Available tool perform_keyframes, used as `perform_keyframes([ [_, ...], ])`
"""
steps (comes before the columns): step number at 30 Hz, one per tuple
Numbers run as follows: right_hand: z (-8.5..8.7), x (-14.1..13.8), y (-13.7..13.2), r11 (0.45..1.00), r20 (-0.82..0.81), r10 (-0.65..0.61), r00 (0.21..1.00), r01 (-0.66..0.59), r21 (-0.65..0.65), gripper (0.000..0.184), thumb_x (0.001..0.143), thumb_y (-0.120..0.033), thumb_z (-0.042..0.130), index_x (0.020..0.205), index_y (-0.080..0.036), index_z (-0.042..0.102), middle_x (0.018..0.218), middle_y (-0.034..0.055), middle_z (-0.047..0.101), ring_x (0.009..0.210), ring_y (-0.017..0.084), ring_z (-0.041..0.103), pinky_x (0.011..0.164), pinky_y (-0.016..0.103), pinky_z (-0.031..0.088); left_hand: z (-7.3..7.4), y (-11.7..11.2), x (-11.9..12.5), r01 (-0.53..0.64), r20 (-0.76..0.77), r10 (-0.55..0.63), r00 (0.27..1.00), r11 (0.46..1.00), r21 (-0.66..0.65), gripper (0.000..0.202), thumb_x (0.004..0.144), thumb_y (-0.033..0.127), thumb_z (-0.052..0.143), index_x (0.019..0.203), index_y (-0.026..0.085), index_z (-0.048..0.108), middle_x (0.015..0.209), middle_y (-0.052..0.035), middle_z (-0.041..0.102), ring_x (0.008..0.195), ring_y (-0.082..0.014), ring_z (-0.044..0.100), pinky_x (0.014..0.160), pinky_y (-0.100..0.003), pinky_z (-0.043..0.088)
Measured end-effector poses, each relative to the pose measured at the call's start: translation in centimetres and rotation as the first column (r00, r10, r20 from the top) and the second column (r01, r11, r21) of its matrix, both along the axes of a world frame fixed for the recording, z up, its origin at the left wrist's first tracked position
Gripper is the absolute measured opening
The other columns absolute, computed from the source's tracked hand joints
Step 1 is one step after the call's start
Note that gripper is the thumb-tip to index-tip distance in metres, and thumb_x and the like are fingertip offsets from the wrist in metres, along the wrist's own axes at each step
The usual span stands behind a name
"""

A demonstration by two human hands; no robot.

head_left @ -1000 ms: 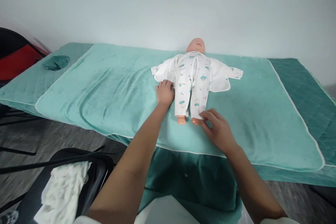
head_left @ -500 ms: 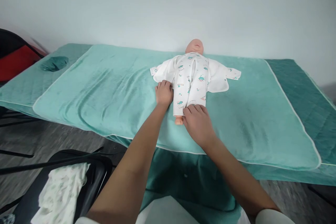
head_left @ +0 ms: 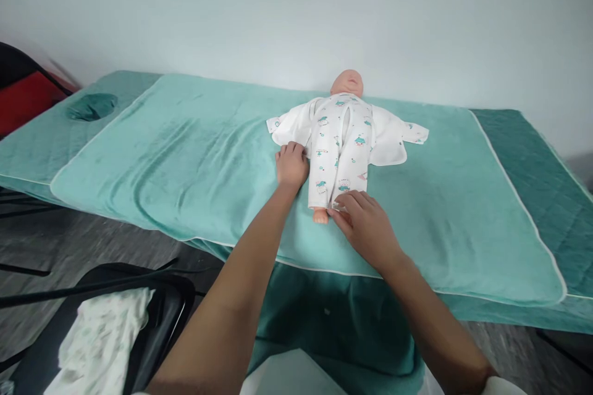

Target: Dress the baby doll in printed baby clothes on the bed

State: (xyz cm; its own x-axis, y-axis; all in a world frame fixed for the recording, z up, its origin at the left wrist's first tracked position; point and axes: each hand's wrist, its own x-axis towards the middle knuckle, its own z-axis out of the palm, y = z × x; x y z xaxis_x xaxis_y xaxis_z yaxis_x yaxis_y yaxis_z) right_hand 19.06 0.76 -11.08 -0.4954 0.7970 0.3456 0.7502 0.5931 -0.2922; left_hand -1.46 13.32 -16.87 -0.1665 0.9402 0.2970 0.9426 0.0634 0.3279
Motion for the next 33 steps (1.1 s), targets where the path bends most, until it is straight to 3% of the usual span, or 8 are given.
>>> perform_keyframes([
  [3,-0.1,0.3,-0.3,1.000,0.015,-0.019,1.000,0.019,0.013,0.013,0.100,-0.030,0.058,0.094,-0.020,0.062,0.098,0.0091,0.069,0.093,0.027,0.059,0.080,0.038,0.044,0.1,-0.2,0.1,0.018,-0.038,-0.018,0.999,1.000,-0.002,0.024,0.095,0.018,0.045,0.107,0.024,0.065,0.122,-0.0112,0.067,0.116,-0.0316,0.056,0.095,-0.048,0.045],
  [8,0.3,1.5,0.3,0.991,-0.233,0.042,0.971,-0.070,-0.111,0.016,0.101,-0.026,0.055,0.087,-0.022,0.062,0.084,0.0033,0.067,0.084,0.021,0.061,0.076,0.034,0.047,0.3,-0.4,0.1,0.296,-0.212,-0.283,0.936,0.955,0.033,0.035,0.101,0.023,0.039,0.121,0.018,0.067,0.134,-0.0159,0.064,0.133,-0.0311,0.049,0.121,-0.054,0.026],
  [12,-1.0,3.8,4.4,0.990,-0.416,-0.140,0.899,0.124,-0.065,0.013,0.099,-0.025,0.054,0.095,-0.022,0.066,0.091,0.0044,0.070,0.081,0.020,0.064,0.077,0.035,0.051,0.2,0.2,-0.1,0.431,-0.242,-0.428,0.871,0.901,-0.043,0.039,0.099,0.025,0.043,0.129,0.016,0.066,0.137,-0.0165,0.065,0.142,-0.0299,0.045,0.126,-0.049,0.023],
  [15,-3.5,5.6,8.8,0.962,-0.303,-0.231,0.925,0.264,0.073,0.029,0.093,-0.012,0.045,0.110,-0.017,0.069,0.113,0.0154,0.070,0.109,0.029,0.061,0.097,0.048,0.051,0.2,0.9,-0.3,0.493,-0.204,-0.498,0.843,0.867,-0.075,0.041,0.098,0.028,0.048,0.132,0.015,0.065,0.137,-0.0166,0.065,0.142,-0.0308,0.046,0.126,-0.046,0.027],
  [19,-5.9,6.2,12.5,0.989,-0.108,-0.090,0.990,0.102,0.107,0.037,0.092,-0.013,0.049,0.124,-0.011,0.067,0.129,0.0203,0.066,0.127,0.031,0.053,0.110,0.051,0.045,0.5,1.8,-0.2,0.547,-0.095,-0.556,0.826,0.830,-0.104,0.048,0.095,0.033,0.055,0.140,0.015,0.058,0.143,-0.0152,0.062,0.139,-0.0297,0.051,0.122,-0.041,0.036],
  [23,-5.8,5.7,13.0,0.986,0.039,-0.080,0.996,0.073,0.148,0.040,0.094,-0.022,0.054,0.132,-0.014,0.064,0.138,0.0201,0.060,0.132,0.035,0.046,0.112,0.052,0.040,1.1,2.6,-0.2,0.540,0.050,-0.538,0.841,0.832,-0.127,0.071,0.091,0.037,0.063,0.154,0.017,0.038,0.154,-0.0144,0.053,0.140,-0.0286,0.053,0.116,-0.037,0.044],
  [26,-5.4,5.3,12.9,0.977,0.080,-0.143,0.987,0.128,0.169,0.038,0.094,-0.020,0.053,0.129,-0.015,0.066,0.136,0.0197,0.059,0.123,0.035,0.048,0.107,0.052,0.041,1.2,3.2,-0.4,0.535,0.086,-0.528,0.845,0.833,-0.140,0.061,0.093,0.040,0.061,0.148,0.018,0.046,0.154,-0.0129,0.054,0.141,-0.0290,0.053,0.115,-0.037,0.045],
  [33,-5.3,3.3,14.6,0.993,0.085,-0.068,0.994,0.059,0.104,0.029,0.096,-0.021,0.052,0.116,-0.012,0.071,0.114,0.0186,0.069,0.116,0.032,0.052,0.101,0.044,0.041,0.3,4.3,-0.7,0.565,0.061,-0.562,0.825,0.820,-0.091,0.043,0.093,0.039,0.058,0.131,0.018,0.062,0.139,-0.0125,0.066,0.126,-0.0300,0.063,0.109,-0.037,0.050],
])
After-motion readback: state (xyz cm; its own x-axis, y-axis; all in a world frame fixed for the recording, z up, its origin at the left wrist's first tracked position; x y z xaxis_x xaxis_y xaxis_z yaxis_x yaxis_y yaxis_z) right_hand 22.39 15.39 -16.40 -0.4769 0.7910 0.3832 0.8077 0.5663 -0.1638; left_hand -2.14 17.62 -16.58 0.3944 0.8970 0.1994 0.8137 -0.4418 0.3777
